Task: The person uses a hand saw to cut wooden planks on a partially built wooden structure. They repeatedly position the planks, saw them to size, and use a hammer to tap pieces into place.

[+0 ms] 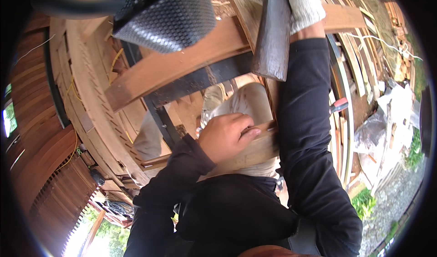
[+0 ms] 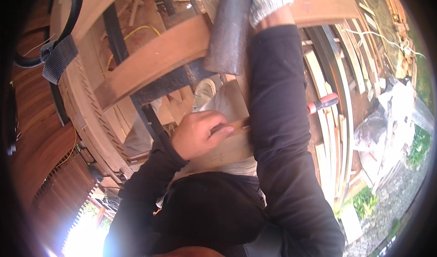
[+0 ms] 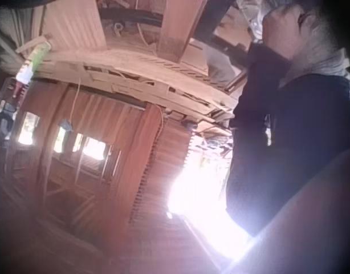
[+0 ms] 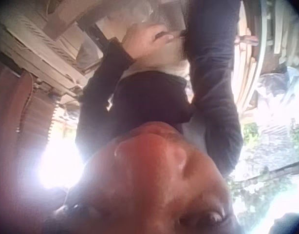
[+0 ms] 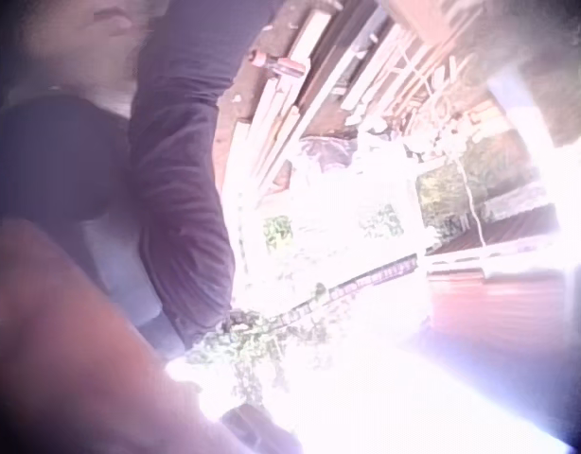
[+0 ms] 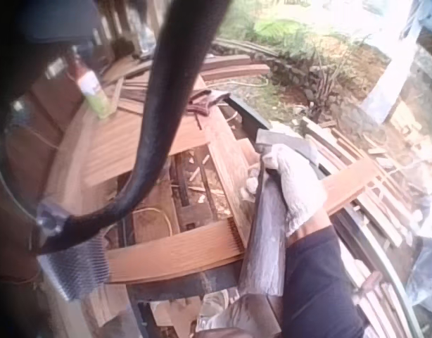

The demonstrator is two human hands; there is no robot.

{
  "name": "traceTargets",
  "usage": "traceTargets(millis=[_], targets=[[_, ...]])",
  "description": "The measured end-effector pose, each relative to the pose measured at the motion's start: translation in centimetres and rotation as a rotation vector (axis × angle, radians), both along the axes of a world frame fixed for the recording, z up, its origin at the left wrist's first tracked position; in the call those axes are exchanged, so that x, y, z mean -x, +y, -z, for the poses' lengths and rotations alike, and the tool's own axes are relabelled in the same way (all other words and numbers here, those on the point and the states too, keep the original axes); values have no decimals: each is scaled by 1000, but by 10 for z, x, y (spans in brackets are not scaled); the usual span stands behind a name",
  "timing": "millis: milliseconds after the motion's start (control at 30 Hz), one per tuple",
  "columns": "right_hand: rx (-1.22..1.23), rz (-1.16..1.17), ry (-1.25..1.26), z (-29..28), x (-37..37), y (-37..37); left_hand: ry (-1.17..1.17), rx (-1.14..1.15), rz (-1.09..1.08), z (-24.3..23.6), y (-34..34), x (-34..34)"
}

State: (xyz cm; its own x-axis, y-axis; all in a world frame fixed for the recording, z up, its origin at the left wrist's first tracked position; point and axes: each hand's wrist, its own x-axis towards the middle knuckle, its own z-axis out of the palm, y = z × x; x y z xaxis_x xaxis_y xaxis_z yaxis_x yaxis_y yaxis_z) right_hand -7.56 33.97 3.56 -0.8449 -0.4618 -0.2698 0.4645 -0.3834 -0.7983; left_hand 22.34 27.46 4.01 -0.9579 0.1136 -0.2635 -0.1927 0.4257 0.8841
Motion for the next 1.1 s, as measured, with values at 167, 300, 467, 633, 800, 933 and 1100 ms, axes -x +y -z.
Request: traceTargets(millis=[167, 300, 467, 633, 800, 933, 1100], targets=[[56, 0, -22, -9, 1, 7, 89, 95, -325, -16, -43, 18], [86, 1, -5, 1, 0, -6, 465, 556, -621, 11, -147, 65], [90, -136, -11, -13, -11, -17, 667, 1085, -782, 36, -235, 124], [-57, -124, -12, 3, -4, -16, 713, 1112, -712, 42, -224, 171], [-12, -60, -75, -4, -10, -21, 881, 907, -601, 36, -211, 226], [-112, -153, 0, -5, -10, -16, 828, 892, -561, 43, -206, 243], [-75, -159, 23, -9, -10, -14, 830, 832, -562, 40, -215, 246]])
